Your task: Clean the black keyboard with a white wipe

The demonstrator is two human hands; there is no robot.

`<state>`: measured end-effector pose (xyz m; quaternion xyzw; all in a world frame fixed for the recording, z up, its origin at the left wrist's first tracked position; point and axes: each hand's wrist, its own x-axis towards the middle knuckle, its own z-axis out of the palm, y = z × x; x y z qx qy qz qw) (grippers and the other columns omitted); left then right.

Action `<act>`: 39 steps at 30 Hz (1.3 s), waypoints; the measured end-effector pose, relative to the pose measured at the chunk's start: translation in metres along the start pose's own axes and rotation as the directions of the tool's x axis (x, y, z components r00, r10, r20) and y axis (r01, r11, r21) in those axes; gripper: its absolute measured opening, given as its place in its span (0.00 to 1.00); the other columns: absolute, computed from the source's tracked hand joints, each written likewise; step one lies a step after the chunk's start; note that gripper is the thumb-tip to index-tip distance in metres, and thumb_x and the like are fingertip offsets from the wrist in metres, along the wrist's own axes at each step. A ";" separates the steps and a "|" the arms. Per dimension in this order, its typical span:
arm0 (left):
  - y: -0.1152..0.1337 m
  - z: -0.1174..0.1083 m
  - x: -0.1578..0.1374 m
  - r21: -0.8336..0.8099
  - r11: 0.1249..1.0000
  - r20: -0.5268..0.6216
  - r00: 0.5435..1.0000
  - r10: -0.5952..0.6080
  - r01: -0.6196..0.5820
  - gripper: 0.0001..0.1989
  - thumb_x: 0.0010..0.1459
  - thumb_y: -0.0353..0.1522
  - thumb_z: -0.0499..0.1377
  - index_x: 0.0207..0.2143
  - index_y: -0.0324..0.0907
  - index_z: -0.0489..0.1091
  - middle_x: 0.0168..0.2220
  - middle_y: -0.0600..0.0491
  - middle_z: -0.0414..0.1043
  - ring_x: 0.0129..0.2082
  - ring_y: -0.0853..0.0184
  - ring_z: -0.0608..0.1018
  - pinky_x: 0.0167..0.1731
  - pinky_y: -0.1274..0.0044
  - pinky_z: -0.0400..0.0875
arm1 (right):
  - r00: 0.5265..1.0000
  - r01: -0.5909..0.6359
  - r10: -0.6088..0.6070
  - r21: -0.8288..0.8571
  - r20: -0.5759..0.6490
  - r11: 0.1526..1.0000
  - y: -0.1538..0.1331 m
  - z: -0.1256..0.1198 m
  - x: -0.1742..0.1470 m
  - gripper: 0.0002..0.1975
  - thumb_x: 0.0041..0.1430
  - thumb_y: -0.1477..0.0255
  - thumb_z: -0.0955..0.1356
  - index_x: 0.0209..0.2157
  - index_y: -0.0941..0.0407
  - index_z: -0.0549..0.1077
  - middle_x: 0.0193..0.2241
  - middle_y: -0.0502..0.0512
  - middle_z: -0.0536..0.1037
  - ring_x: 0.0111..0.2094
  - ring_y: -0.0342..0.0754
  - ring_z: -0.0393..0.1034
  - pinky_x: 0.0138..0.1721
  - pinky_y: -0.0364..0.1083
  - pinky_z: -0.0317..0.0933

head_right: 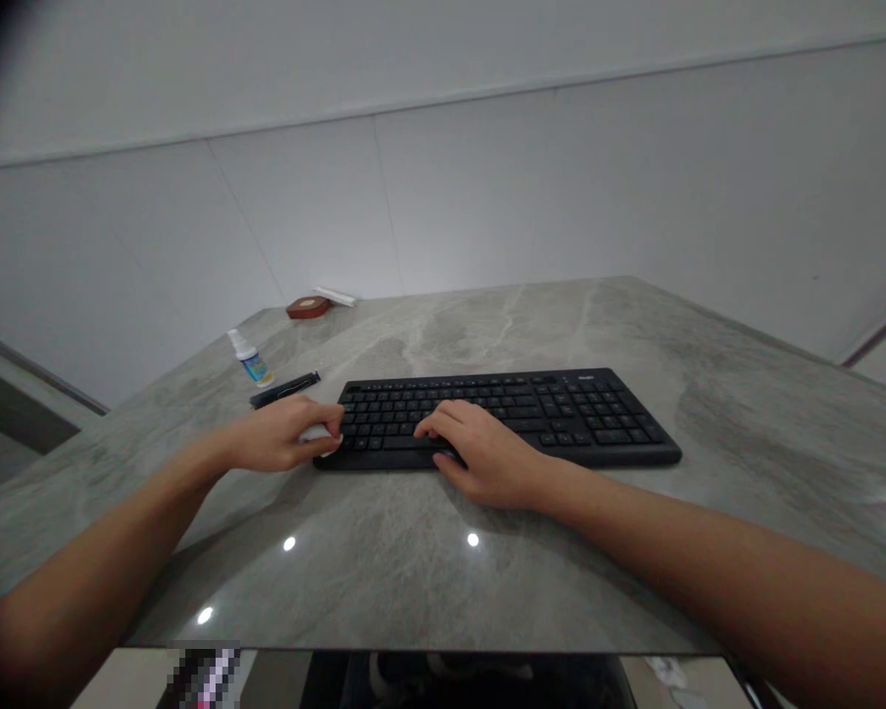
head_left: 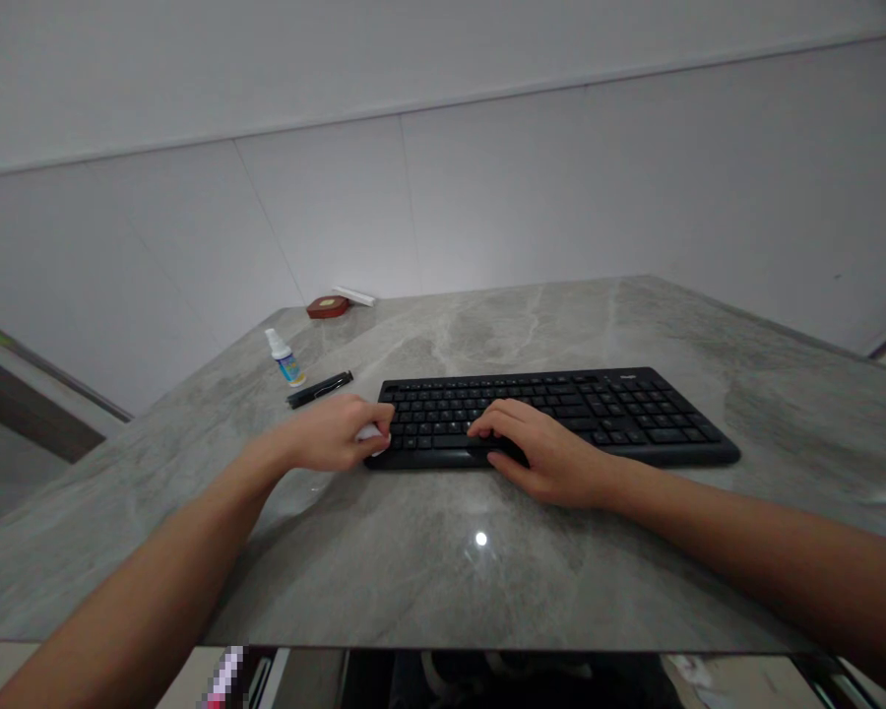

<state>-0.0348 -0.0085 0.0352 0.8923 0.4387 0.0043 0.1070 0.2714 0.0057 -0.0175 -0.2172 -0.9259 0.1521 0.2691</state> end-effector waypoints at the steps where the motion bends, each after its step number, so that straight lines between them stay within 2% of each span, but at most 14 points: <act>1: 0.001 0.003 0.002 0.002 1.000 -0.033 0.999 0.013 -0.013 0.09 0.62 0.35 0.55 0.31 0.41 0.69 0.27 0.55 0.72 0.28 0.66 0.74 0.32 0.76 0.63 | 1.000 0.000 0.000 -0.002 0.002 1.000 0.000 0.000 0.000 0.15 0.58 0.81 0.64 0.47 0.57 0.69 0.43 0.60 0.73 0.46 0.52 0.67 0.49 0.55 0.65; 4: 0.005 0.011 0.006 -0.019 0.998 -0.103 0.993 0.057 -0.060 0.09 0.64 0.36 0.54 0.34 0.41 0.69 0.28 0.55 0.73 0.28 0.67 0.73 0.31 0.76 0.62 | 1.000 -0.007 0.007 -0.008 0.002 1.000 0.000 0.000 0.000 0.15 0.58 0.81 0.64 0.47 0.57 0.69 0.43 0.60 0.72 0.46 0.52 0.67 0.49 0.55 0.65; 7: 0.007 0.013 0.007 -0.043 0.996 -0.122 0.990 0.073 -0.078 0.08 0.64 0.35 0.54 0.33 0.41 0.69 0.28 0.55 0.73 0.27 0.68 0.73 0.30 0.77 0.61 | 1.000 -0.011 0.011 -0.009 0.003 1.000 0.000 0.001 -0.001 0.14 0.59 0.80 0.65 0.47 0.56 0.69 0.44 0.60 0.72 0.46 0.53 0.67 0.49 0.55 0.65; 13: 0.002 0.001 0.000 -0.046 0.998 0.011 0.999 0.030 -0.030 0.09 0.61 0.33 0.55 0.29 0.41 0.69 0.27 0.55 0.72 0.27 0.68 0.73 0.30 0.77 0.63 | 1.000 -0.006 0.006 0.000 0.004 1.000 0.001 0.000 -0.002 0.14 0.59 0.80 0.65 0.47 0.56 0.69 0.44 0.60 0.72 0.46 0.52 0.67 0.49 0.55 0.65; 15: 0.001 -0.001 -0.001 -0.029 0.999 0.014 1.000 0.026 -0.026 0.08 0.61 0.33 0.56 0.29 0.41 0.70 0.27 0.55 0.73 0.27 0.68 0.74 0.31 0.77 0.63 | 1.000 -0.005 0.005 -0.001 0.004 1.000 0.001 0.001 -0.001 0.14 0.58 0.80 0.65 0.47 0.57 0.69 0.44 0.60 0.72 0.46 0.52 0.67 0.49 0.55 0.65; 20: 0.006 0.008 0.005 0.005 0.998 -0.092 0.993 0.069 -0.069 0.07 0.63 0.34 0.55 0.32 0.41 0.69 0.27 0.55 0.73 0.27 0.68 0.74 0.30 0.77 0.62 | 1.000 -0.008 0.008 -0.005 -0.001 1.000 0.002 0.000 0.000 0.14 0.58 0.80 0.65 0.46 0.57 0.69 0.43 0.60 0.72 0.45 0.52 0.67 0.49 0.54 0.65; 26: 0.014 0.018 0.011 -0.039 0.993 -0.201 0.974 0.104 -0.114 0.07 0.64 0.33 0.55 0.34 0.41 0.70 0.28 0.55 0.74 0.25 0.69 0.73 0.29 0.78 0.61 | 1.000 -0.007 0.007 -0.004 0.000 1.000 0.000 0.000 0.000 0.14 0.58 0.80 0.65 0.46 0.57 0.69 0.43 0.60 0.73 0.45 0.53 0.67 0.49 0.55 0.65; 28: 0.013 0.017 0.010 -0.046 0.994 -0.184 0.978 0.094 -0.104 0.07 0.63 0.33 0.55 0.33 0.41 0.70 0.27 0.55 0.73 0.25 0.69 0.72 0.29 0.78 0.61 | 1.000 -0.003 0.003 -0.002 -0.003 1.000 0.000 0.001 0.001 0.14 0.58 0.81 0.64 0.46 0.57 0.69 0.43 0.60 0.73 0.45 0.53 0.67 0.48 0.55 0.65; 34: 0.010 0.007 0.004 -0.098 0.991 -0.031 0.996 0.087 -0.090 0.05 0.60 0.30 0.57 0.31 0.41 0.71 0.29 0.55 0.75 0.29 0.69 0.75 0.32 0.79 0.65 | 1.000 -0.007 0.007 0.002 -0.001 1.000 0.001 0.000 0.000 0.14 0.58 0.80 0.65 0.46 0.56 0.69 0.43 0.60 0.72 0.45 0.53 0.67 0.49 0.55 0.65; 39: 0.008 0.005 0.004 -0.050 0.996 -0.032 0.996 0.078 -0.079 0.06 0.61 0.32 0.56 0.32 0.41 0.71 0.29 0.55 0.75 0.29 0.68 0.75 0.32 0.79 0.64 | 1.000 -0.011 0.011 0.000 0.002 1.000 0.000 0.000 0.000 0.15 0.58 0.80 0.65 0.47 0.56 0.70 0.43 0.60 0.73 0.45 0.52 0.67 0.49 0.55 0.65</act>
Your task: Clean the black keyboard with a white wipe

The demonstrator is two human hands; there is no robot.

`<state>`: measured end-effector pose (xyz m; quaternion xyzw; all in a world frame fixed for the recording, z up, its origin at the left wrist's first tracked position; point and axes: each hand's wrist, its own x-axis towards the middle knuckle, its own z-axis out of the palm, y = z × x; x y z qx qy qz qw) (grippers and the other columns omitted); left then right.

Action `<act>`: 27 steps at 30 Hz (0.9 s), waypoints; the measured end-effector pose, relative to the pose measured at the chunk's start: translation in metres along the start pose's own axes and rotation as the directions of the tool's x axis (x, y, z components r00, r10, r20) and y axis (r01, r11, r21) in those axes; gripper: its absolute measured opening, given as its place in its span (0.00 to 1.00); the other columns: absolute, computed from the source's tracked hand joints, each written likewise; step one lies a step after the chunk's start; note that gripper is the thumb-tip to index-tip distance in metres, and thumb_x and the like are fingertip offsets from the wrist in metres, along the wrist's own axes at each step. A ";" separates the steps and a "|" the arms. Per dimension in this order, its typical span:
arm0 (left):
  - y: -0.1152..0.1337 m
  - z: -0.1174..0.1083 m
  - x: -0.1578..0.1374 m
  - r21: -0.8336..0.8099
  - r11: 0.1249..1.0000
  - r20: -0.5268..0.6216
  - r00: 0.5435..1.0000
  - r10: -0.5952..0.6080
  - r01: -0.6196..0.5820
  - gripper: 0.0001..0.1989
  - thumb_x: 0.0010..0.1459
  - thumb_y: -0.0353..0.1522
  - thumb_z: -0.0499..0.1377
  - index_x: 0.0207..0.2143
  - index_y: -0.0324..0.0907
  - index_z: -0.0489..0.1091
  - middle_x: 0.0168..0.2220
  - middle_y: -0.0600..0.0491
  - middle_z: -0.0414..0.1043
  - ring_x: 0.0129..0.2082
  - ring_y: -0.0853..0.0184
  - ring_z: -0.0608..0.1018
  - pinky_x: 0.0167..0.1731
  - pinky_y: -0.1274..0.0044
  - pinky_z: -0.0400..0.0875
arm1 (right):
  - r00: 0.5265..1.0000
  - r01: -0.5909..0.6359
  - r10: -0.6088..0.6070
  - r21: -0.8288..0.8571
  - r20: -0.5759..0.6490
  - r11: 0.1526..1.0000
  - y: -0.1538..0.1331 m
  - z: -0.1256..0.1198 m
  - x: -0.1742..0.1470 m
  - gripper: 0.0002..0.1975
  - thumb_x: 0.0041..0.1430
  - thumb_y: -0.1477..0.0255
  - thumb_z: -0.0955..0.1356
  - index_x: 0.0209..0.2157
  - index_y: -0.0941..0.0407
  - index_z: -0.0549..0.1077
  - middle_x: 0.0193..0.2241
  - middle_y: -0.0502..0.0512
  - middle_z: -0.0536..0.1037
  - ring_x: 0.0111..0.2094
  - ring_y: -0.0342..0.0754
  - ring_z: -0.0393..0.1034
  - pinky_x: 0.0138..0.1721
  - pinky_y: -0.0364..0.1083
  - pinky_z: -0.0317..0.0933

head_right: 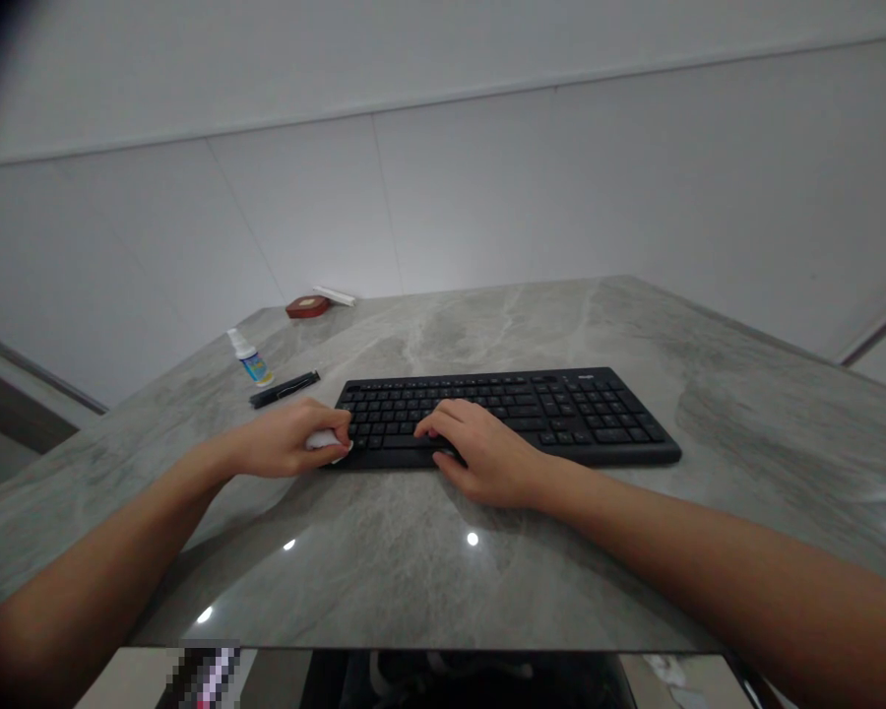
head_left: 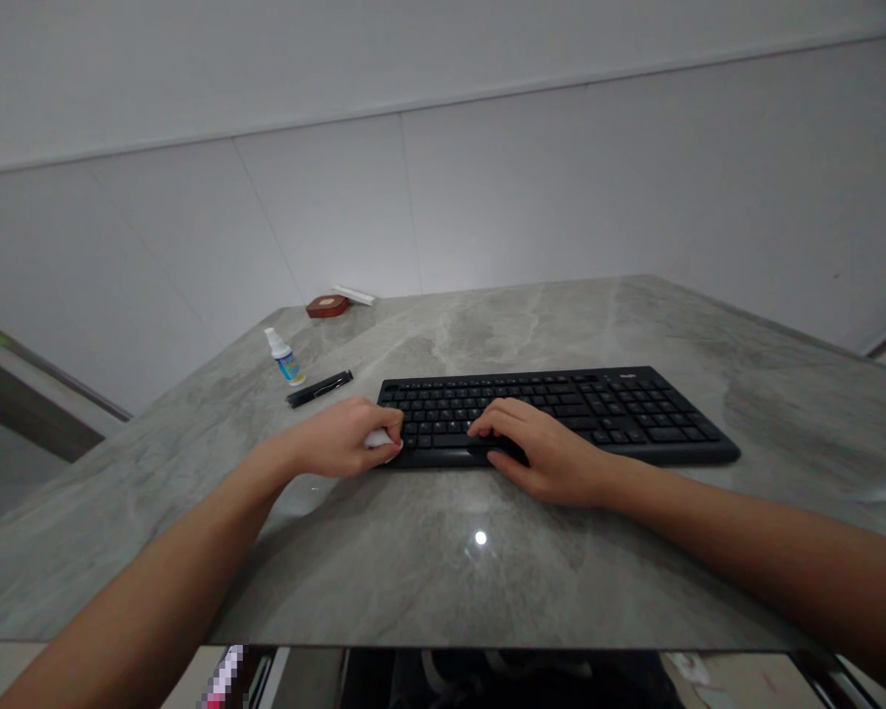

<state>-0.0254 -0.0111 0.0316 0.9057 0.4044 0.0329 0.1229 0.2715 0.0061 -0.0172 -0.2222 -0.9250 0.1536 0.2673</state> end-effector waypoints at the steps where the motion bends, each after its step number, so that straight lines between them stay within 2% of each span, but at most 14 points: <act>1: -0.001 0.001 0.000 0.024 1.000 -0.022 1.000 -0.010 0.011 0.07 0.62 0.33 0.56 0.33 0.41 0.71 0.28 0.55 0.74 0.28 0.68 0.75 0.31 0.78 0.64 | 1.000 0.000 0.000 0.000 0.003 1.000 0.000 0.000 0.000 0.15 0.58 0.80 0.65 0.47 0.56 0.70 0.43 0.60 0.73 0.45 0.52 0.67 0.49 0.55 0.65; 4: -0.002 0.005 0.003 0.071 0.997 -0.100 0.995 -0.022 0.030 0.09 0.63 0.35 0.55 0.33 0.41 0.71 0.27 0.55 0.73 0.26 0.68 0.73 0.29 0.77 0.62 | 1.000 0.003 -0.003 0.003 0.004 1.000 -0.001 0.000 0.000 0.15 0.58 0.80 0.65 0.47 0.56 0.70 0.43 0.60 0.73 0.45 0.52 0.67 0.49 0.55 0.65; 8: 0.001 0.011 0.006 0.030 1.000 -0.158 0.988 0.000 0.004 0.08 0.63 0.34 0.55 0.33 0.41 0.71 0.28 0.55 0.74 0.26 0.69 0.73 0.30 0.77 0.62 | 1.000 0.002 -0.002 0.007 0.000 1.000 -0.001 0.000 -0.001 0.15 0.58 0.80 0.65 0.47 0.56 0.70 0.43 0.60 0.72 0.45 0.52 0.67 0.49 0.55 0.65; 14: 0.002 0.006 0.003 -0.026 1.000 -0.061 0.998 -0.004 0.002 0.07 0.60 0.32 0.57 0.32 0.41 0.73 0.29 0.55 0.77 0.28 0.69 0.76 0.30 0.79 0.64 | 1.000 0.007 -0.007 0.012 -0.006 1.000 0.000 0.001 -0.001 0.14 0.58 0.80 0.65 0.46 0.56 0.70 0.43 0.59 0.72 0.45 0.52 0.67 0.48 0.55 0.65; 16: 0.002 0.004 0.002 -0.017 1.000 -0.060 0.998 -0.004 0.003 0.07 0.60 0.32 0.57 0.33 0.41 0.74 0.29 0.55 0.77 0.28 0.69 0.76 0.30 0.79 0.64 | 1.000 0.007 -0.007 0.007 0.001 1.000 0.000 0.001 0.000 0.14 0.58 0.81 0.65 0.46 0.57 0.70 0.43 0.60 0.72 0.45 0.52 0.67 0.48 0.55 0.65; 21: 0.007 0.010 0.007 0.036 0.999 -0.148 0.989 0.009 -0.004 0.07 0.62 0.32 0.57 0.32 0.41 0.73 0.27 0.54 0.76 0.25 0.69 0.74 0.28 0.78 0.63 | 1.000 0.009 -0.009 -0.008 0.005 1.000 0.000 0.000 0.000 0.14 0.58 0.81 0.65 0.45 0.57 0.70 0.43 0.60 0.72 0.46 0.52 0.67 0.49 0.55 0.65; 27: 0.010 0.020 0.013 0.056 0.998 -0.239 0.970 0.044 -0.032 0.08 0.63 0.34 0.56 0.35 0.40 0.73 0.32 0.51 0.79 0.30 0.66 0.78 0.33 0.76 0.67 | 1.000 0.019 -0.019 -0.011 0.006 1.000 0.001 0.001 0.000 0.13 0.59 0.81 0.65 0.45 0.56 0.70 0.42 0.59 0.72 0.45 0.52 0.67 0.49 0.55 0.65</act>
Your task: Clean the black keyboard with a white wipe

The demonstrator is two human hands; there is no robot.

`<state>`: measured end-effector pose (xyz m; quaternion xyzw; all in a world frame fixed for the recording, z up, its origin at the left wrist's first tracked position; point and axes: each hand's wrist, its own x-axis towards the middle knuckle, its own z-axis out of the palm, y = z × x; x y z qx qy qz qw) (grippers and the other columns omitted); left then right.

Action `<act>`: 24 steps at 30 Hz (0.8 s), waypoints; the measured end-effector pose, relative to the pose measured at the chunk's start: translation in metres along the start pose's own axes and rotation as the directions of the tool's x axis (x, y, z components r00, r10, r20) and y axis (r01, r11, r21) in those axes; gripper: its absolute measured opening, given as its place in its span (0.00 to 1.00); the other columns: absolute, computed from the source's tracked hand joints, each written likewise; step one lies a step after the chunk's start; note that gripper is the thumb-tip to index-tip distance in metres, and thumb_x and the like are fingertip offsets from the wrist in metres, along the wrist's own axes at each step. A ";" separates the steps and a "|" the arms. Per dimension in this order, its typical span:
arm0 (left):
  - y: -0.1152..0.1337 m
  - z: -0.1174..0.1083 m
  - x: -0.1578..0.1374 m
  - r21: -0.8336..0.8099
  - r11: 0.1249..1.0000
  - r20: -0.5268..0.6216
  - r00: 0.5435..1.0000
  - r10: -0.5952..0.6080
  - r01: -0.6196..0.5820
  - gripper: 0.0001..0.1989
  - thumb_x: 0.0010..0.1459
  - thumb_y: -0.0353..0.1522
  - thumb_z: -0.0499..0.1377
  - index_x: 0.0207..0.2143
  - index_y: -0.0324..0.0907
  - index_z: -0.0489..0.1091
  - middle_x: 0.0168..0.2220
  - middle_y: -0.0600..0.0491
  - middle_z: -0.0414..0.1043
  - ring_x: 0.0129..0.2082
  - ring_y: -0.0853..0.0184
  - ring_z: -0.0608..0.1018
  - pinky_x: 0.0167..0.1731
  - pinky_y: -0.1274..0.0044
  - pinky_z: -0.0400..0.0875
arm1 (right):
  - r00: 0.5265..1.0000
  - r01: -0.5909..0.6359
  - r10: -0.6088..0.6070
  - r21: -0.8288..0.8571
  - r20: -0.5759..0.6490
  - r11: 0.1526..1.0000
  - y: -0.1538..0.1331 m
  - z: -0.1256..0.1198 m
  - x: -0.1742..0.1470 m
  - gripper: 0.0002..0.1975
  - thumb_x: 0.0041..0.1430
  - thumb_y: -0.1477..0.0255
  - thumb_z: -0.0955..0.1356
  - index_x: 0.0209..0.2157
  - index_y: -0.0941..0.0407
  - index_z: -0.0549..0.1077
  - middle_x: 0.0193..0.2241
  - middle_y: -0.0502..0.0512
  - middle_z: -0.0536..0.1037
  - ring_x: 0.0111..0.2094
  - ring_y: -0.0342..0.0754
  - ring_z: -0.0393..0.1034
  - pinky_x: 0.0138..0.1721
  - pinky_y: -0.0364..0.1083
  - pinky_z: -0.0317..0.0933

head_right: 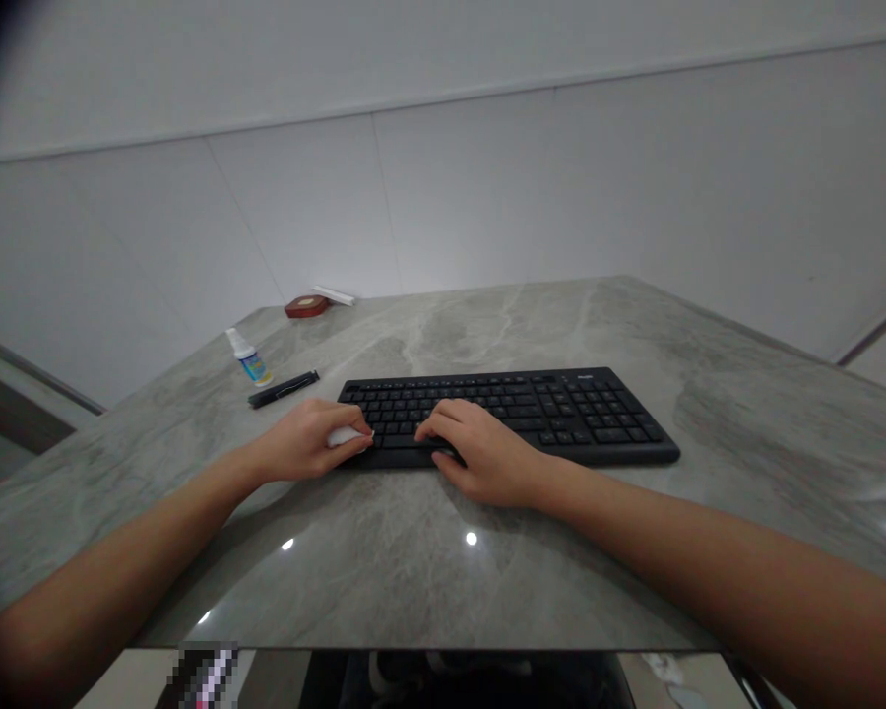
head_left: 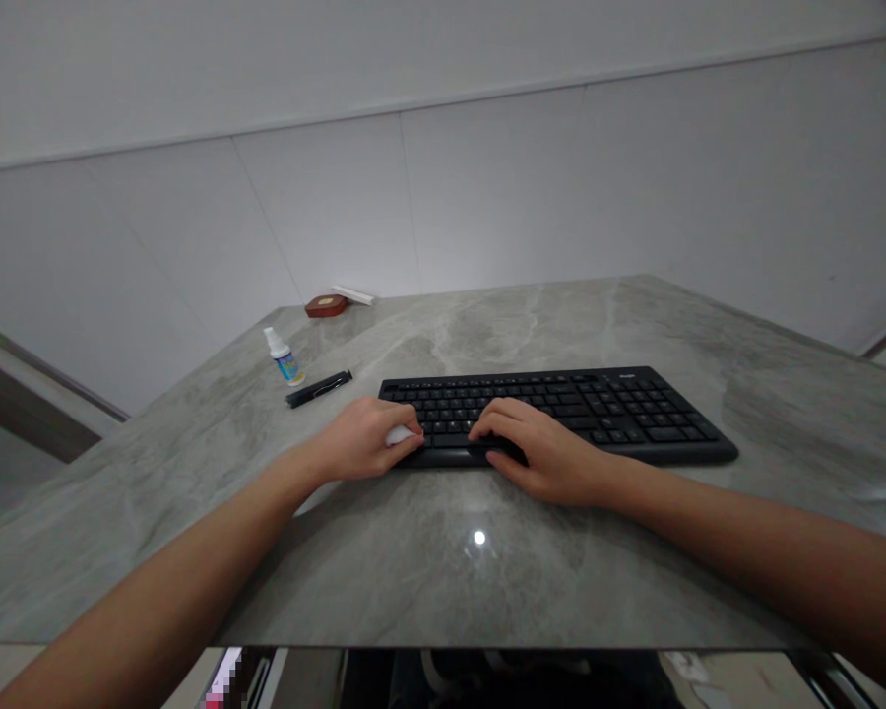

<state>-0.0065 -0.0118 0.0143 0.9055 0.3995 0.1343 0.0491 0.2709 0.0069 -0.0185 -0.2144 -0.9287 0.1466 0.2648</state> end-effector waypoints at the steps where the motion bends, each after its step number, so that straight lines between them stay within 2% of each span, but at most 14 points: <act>1: 0.000 -0.001 0.000 0.007 1.000 0.007 1.000 0.001 -0.001 0.09 0.63 0.34 0.56 0.35 0.40 0.73 0.32 0.51 0.79 0.30 0.66 0.78 0.32 0.76 0.66 | 1.000 0.003 -0.003 0.003 -0.005 1.000 0.000 0.000 0.000 0.13 0.58 0.81 0.65 0.45 0.56 0.70 0.42 0.59 0.72 0.45 0.52 0.67 0.49 0.55 0.65; 5: -0.003 -0.010 -0.003 0.036 0.999 0.118 0.992 -0.031 0.027 0.06 0.58 0.31 0.58 0.31 0.41 0.74 0.28 0.53 0.77 0.26 0.68 0.76 0.30 0.78 0.65 | 1.000 0.003 -0.003 0.003 -0.006 1.000 0.000 -0.001 0.000 0.14 0.58 0.81 0.65 0.45 0.56 0.70 0.42 0.59 0.72 0.45 0.52 0.67 0.49 0.55 0.65; 7: -0.003 -0.012 -0.004 0.060 0.997 0.133 0.990 -0.049 0.041 0.06 0.57 0.31 0.58 0.31 0.41 0.74 0.27 0.53 0.76 0.25 0.68 0.76 0.29 0.78 0.64 | 1.000 0.001 -0.001 -0.002 0.001 1.000 0.000 -0.001 0.000 0.14 0.58 0.81 0.65 0.45 0.56 0.71 0.42 0.59 0.72 0.45 0.52 0.67 0.48 0.55 0.65; 15: 0.001 0.002 0.001 0.128 0.992 0.024 1.000 -0.010 0.007 0.08 0.62 0.33 0.54 0.34 0.41 0.71 0.30 0.52 0.77 0.29 0.65 0.77 0.30 0.76 0.65 | 1.000 -0.002 0.002 -0.006 -0.014 1.000 -0.003 -0.001 0.001 0.14 0.58 0.81 0.65 0.45 0.56 0.71 0.42 0.59 0.72 0.45 0.52 0.68 0.48 0.54 0.65; 24: 0.010 0.012 0.009 0.114 0.993 0.021 0.999 0.041 -0.043 0.06 0.63 0.32 0.54 0.36 0.41 0.70 0.33 0.50 0.77 0.32 0.63 0.78 0.32 0.75 0.68 | 1.000 0.008 -0.008 -0.011 -0.010 1.000 0.000 0.001 0.000 0.13 0.58 0.80 0.65 0.45 0.56 0.72 0.42 0.59 0.72 0.45 0.52 0.67 0.48 0.55 0.65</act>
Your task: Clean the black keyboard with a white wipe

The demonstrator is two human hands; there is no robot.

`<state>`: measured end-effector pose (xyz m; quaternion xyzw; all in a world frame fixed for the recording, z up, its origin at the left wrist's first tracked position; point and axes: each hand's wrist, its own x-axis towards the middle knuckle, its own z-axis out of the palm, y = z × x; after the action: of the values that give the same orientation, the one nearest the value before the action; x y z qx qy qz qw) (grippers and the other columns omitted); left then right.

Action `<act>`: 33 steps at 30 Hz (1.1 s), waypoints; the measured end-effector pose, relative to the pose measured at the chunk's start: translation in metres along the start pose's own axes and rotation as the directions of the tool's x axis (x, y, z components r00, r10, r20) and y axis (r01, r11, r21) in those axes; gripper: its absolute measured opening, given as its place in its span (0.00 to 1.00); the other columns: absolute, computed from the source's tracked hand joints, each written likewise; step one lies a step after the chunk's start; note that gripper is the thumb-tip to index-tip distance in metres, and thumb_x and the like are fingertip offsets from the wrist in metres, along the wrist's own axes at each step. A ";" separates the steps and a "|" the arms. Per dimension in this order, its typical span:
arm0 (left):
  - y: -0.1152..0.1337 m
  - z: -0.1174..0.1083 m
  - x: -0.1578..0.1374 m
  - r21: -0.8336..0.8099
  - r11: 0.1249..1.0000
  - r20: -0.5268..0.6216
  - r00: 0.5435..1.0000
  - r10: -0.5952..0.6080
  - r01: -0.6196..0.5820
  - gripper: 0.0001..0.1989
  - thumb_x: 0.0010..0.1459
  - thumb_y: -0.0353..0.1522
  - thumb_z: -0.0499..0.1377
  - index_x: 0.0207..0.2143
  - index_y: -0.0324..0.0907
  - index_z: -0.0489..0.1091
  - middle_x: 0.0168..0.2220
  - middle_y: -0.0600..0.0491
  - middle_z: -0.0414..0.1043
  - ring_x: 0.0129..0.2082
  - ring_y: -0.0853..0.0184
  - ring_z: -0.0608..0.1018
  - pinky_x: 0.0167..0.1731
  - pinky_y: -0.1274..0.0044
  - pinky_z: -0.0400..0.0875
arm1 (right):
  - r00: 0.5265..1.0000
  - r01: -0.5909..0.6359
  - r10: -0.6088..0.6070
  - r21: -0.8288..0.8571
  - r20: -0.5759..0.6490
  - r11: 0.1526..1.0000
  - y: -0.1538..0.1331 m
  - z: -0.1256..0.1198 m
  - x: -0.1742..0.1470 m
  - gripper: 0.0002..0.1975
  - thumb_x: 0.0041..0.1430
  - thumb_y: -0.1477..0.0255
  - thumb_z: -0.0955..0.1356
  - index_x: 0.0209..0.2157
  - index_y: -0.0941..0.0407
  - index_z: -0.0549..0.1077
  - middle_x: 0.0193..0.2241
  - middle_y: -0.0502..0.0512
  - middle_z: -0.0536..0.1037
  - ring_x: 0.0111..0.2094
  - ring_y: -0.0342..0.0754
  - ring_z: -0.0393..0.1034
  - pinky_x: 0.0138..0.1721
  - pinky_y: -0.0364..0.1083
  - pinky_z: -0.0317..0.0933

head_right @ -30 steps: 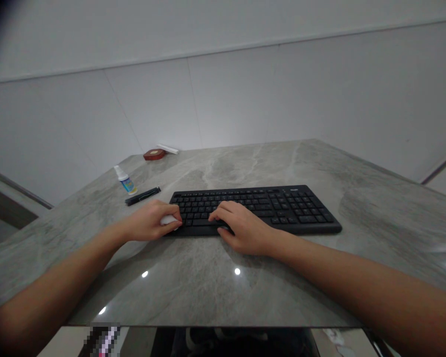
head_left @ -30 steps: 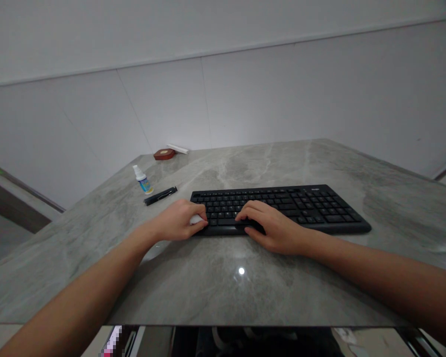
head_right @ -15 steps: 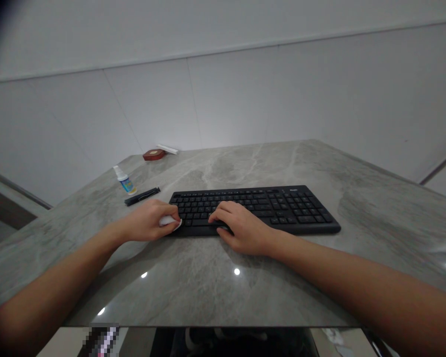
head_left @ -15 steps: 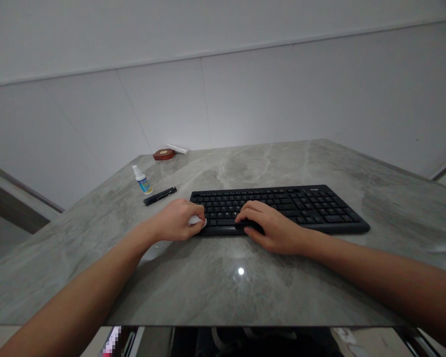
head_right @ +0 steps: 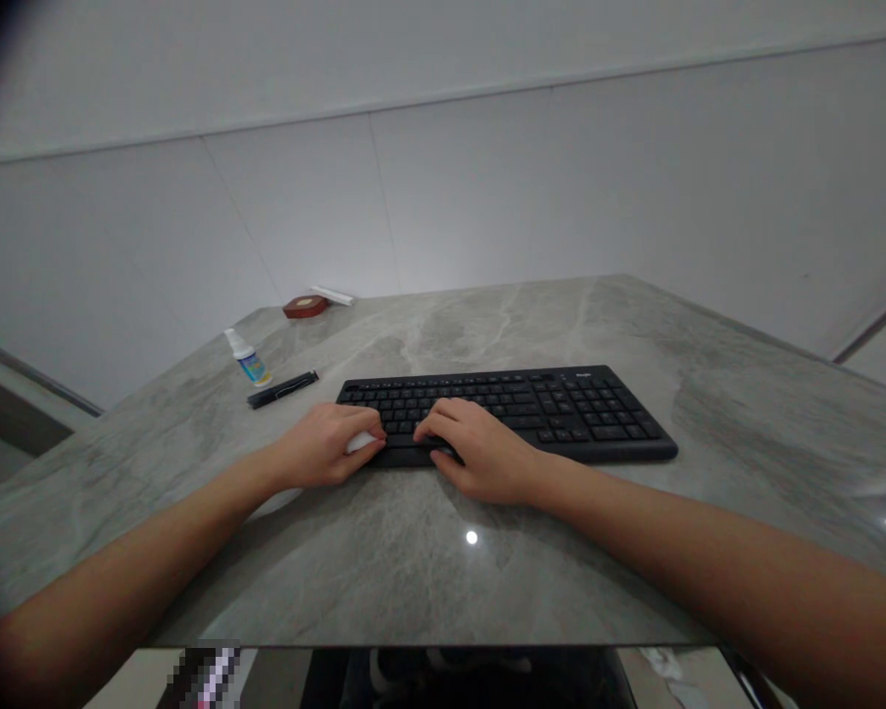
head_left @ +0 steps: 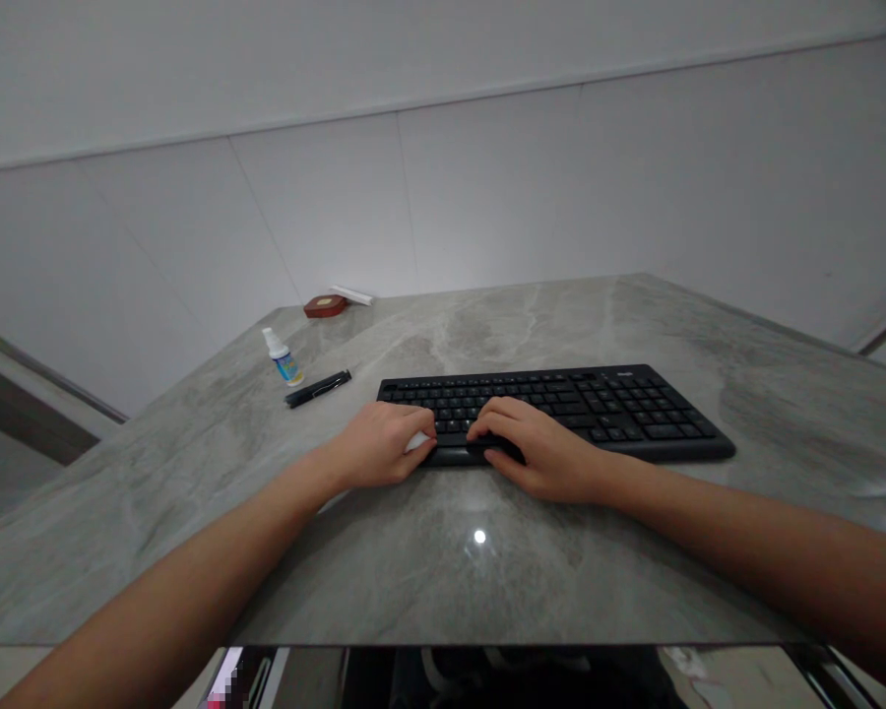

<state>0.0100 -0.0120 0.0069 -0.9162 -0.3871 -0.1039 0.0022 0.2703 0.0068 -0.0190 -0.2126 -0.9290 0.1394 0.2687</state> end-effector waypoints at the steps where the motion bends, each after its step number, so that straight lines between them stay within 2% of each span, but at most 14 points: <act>1: 0.001 -0.001 0.001 0.004 1.000 0.006 1.000 0.006 -0.006 0.06 0.62 0.31 0.54 0.35 0.40 0.71 0.32 0.50 0.77 0.31 0.63 0.78 0.31 0.75 0.68 | 1.000 0.000 0.000 -0.002 0.001 1.000 0.000 0.000 0.000 0.13 0.58 0.80 0.65 0.45 0.56 0.72 0.42 0.59 0.72 0.45 0.52 0.67 0.48 0.55 0.65; 8: 0.000 -0.009 -0.004 0.007 1.000 0.059 0.998 0.016 -0.016 0.06 0.60 0.30 0.55 0.30 0.41 0.71 0.29 0.52 0.77 0.27 0.66 0.76 0.28 0.76 0.65 | 1.000 -0.008 0.008 -0.015 0.011 1.000 -0.004 -0.002 0.002 0.12 0.58 0.81 0.65 0.44 0.56 0.72 0.42 0.59 0.73 0.44 0.52 0.68 0.47 0.55 0.65; 15: 0.000 0.002 -0.002 0.011 1.000 -0.020 1.000 -0.003 0.003 0.06 0.64 0.32 0.54 0.36 0.41 0.70 0.33 0.50 0.78 0.32 0.63 0.79 0.31 0.75 0.67 | 1.000 0.011 -0.011 -0.008 -0.011 1.000 -0.003 -0.001 0.002 0.12 0.58 0.81 0.64 0.43 0.57 0.72 0.40 0.59 0.74 0.44 0.52 0.68 0.47 0.54 0.65; 19: 0.000 0.000 -0.002 0.005 1.000 -0.027 1.000 0.015 -0.015 0.08 0.65 0.33 0.53 0.38 0.41 0.70 0.35 0.50 0.78 0.32 0.63 0.79 0.31 0.75 0.67 | 0.999 0.023 -0.023 0.007 -0.032 1.000 -0.003 -0.001 0.001 0.12 0.58 0.82 0.64 0.43 0.57 0.72 0.40 0.58 0.74 0.44 0.51 0.69 0.47 0.53 0.65; 24: 0.001 -0.006 -0.006 0.023 0.999 -0.001 0.999 0.034 -0.034 0.10 0.61 0.30 0.53 0.43 0.41 0.70 0.36 0.49 0.77 0.32 0.63 0.78 0.31 0.74 0.68 | 0.999 0.028 -0.028 0.012 -0.037 1.000 -0.003 -0.003 0.001 0.12 0.58 0.82 0.64 0.42 0.57 0.73 0.40 0.58 0.75 0.44 0.51 0.69 0.47 0.53 0.65; 27: 0.000 -0.006 -0.007 0.017 1.000 -0.034 0.999 -0.006 0.007 0.17 0.58 0.28 0.53 0.50 0.41 0.66 0.39 0.49 0.77 0.32 0.62 0.78 0.33 0.72 0.69 | 0.999 0.028 -0.027 0.017 -0.032 0.999 -0.003 -0.003 0.001 0.12 0.58 0.82 0.64 0.42 0.57 0.72 0.40 0.59 0.75 0.43 0.51 0.68 0.47 0.53 0.66; 29: -0.002 -0.004 -0.008 0.012 1.000 -0.063 0.998 -0.025 0.026 0.17 0.57 0.27 0.54 0.51 0.40 0.64 0.39 0.49 0.76 0.34 0.61 0.78 0.35 0.71 0.71 | 0.999 0.037 -0.036 0.022 -0.040 0.999 -0.003 -0.003 0.001 0.12 0.58 0.82 0.65 0.42 0.58 0.72 0.40 0.59 0.74 0.43 0.51 0.68 0.47 0.53 0.66; 33: -0.006 0.002 -0.006 -0.011 0.998 -0.110 0.992 0.067 -0.068 0.15 0.61 0.25 0.53 0.50 0.43 0.68 0.46 0.47 0.71 0.42 0.61 0.76 0.40 0.71 0.71 | 0.991 0.058 -0.057 0.006 -0.118 0.998 -0.003 -0.003 0.002 0.13 0.57 0.83 0.65 0.43 0.58 0.72 0.40 0.59 0.74 0.45 0.51 0.66 0.48 0.53 0.66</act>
<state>0.0016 -0.0120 0.0034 -0.9216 -0.3544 -0.1569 0.0204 0.2697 0.0053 -0.0150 -0.1922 -0.9167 0.1232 0.3279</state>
